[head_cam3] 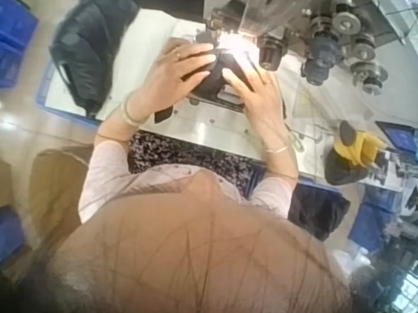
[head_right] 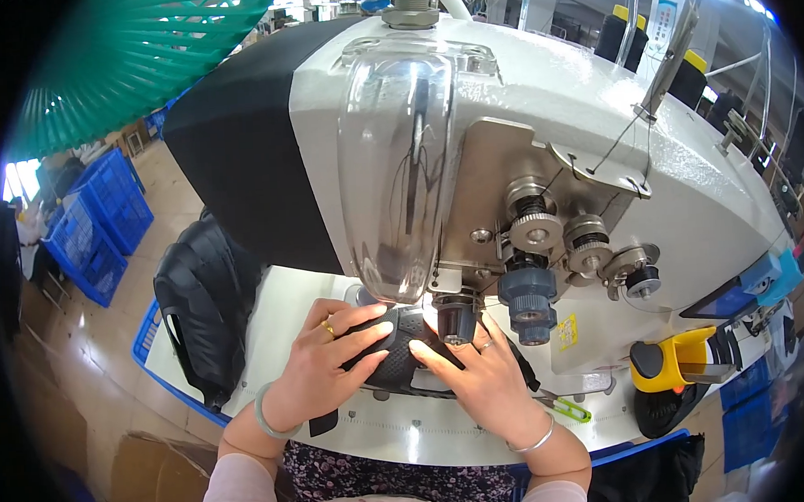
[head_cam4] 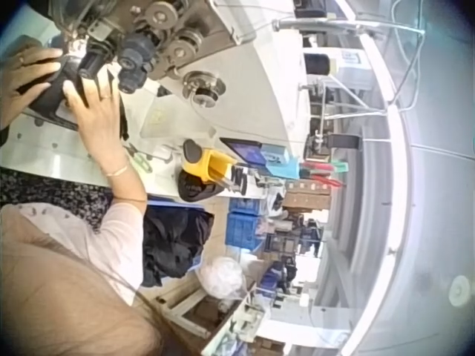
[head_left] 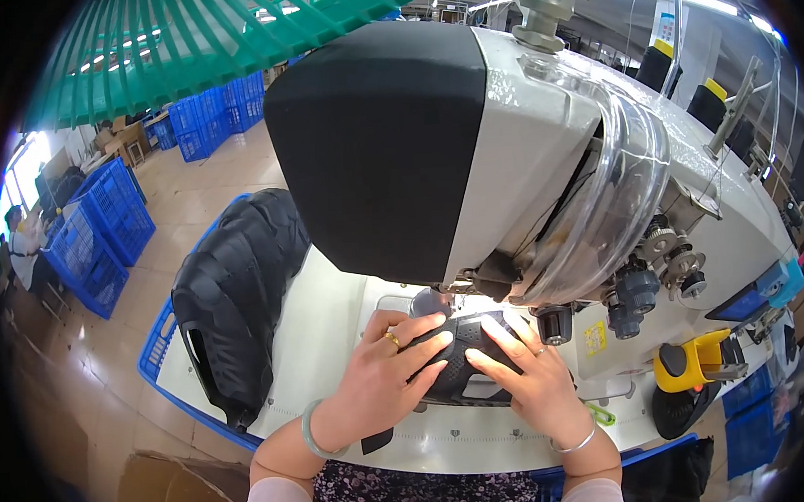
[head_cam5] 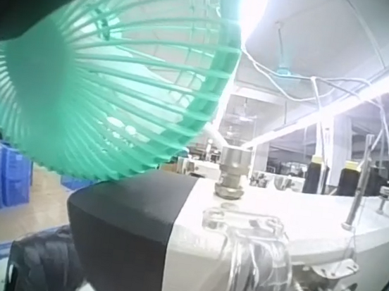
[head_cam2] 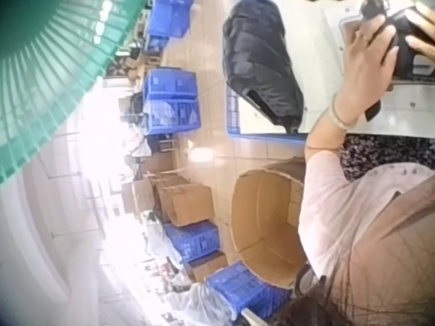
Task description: Stitching components of a shoe upper using an industrial sewing machine.
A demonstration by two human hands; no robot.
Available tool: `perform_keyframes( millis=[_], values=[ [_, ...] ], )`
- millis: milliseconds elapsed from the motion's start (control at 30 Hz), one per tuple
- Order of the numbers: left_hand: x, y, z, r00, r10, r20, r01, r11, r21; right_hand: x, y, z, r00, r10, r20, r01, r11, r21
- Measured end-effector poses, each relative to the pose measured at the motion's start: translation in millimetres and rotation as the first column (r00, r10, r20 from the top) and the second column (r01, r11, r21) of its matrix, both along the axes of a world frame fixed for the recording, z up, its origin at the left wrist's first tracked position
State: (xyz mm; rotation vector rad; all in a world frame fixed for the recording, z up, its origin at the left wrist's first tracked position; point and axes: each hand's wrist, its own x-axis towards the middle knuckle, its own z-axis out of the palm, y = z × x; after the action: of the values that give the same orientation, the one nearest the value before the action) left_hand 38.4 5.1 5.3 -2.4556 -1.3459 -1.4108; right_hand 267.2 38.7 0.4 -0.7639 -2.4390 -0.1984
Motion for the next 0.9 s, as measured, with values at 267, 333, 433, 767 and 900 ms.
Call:
perform_keyframes(
  millis=[267,333,433,767,900],
  values=[
    [-4.6,8.7,7.0,0.996,-0.064,-0.07,0.065,0.998,0.012,-0.8,0.9,4.7,0.999,0.026,-0.023,-0.028,0.998,-0.065],
    [-4.4,10.0,8.0,0.994,-0.065,-0.084,0.067,0.998,0.018,-0.7,1.3,3.0,0.999,0.024,-0.031,-0.026,0.997,-0.075],
    [-4.1,10.1,9.0,0.993,-0.055,-0.109,0.055,0.998,0.004,0.2,1.7,3.0,0.999,0.019,-0.036,-0.023,0.995,-0.098],
    [-4.2,10.9,10.9,0.989,-0.046,-0.143,0.046,0.999,-0.004,-0.7,0.1,7.3,1.0,-0.016,-0.009,0.015,0.993,-0.117],
    [-1.6,11.5,9.6,0.988,-0.021,-0.155,0.024,1.0,0.017,-0.7,3.5,4.3,0.999,0.002,-0.054,-0.008,0.993,-0.114]
  ],
)
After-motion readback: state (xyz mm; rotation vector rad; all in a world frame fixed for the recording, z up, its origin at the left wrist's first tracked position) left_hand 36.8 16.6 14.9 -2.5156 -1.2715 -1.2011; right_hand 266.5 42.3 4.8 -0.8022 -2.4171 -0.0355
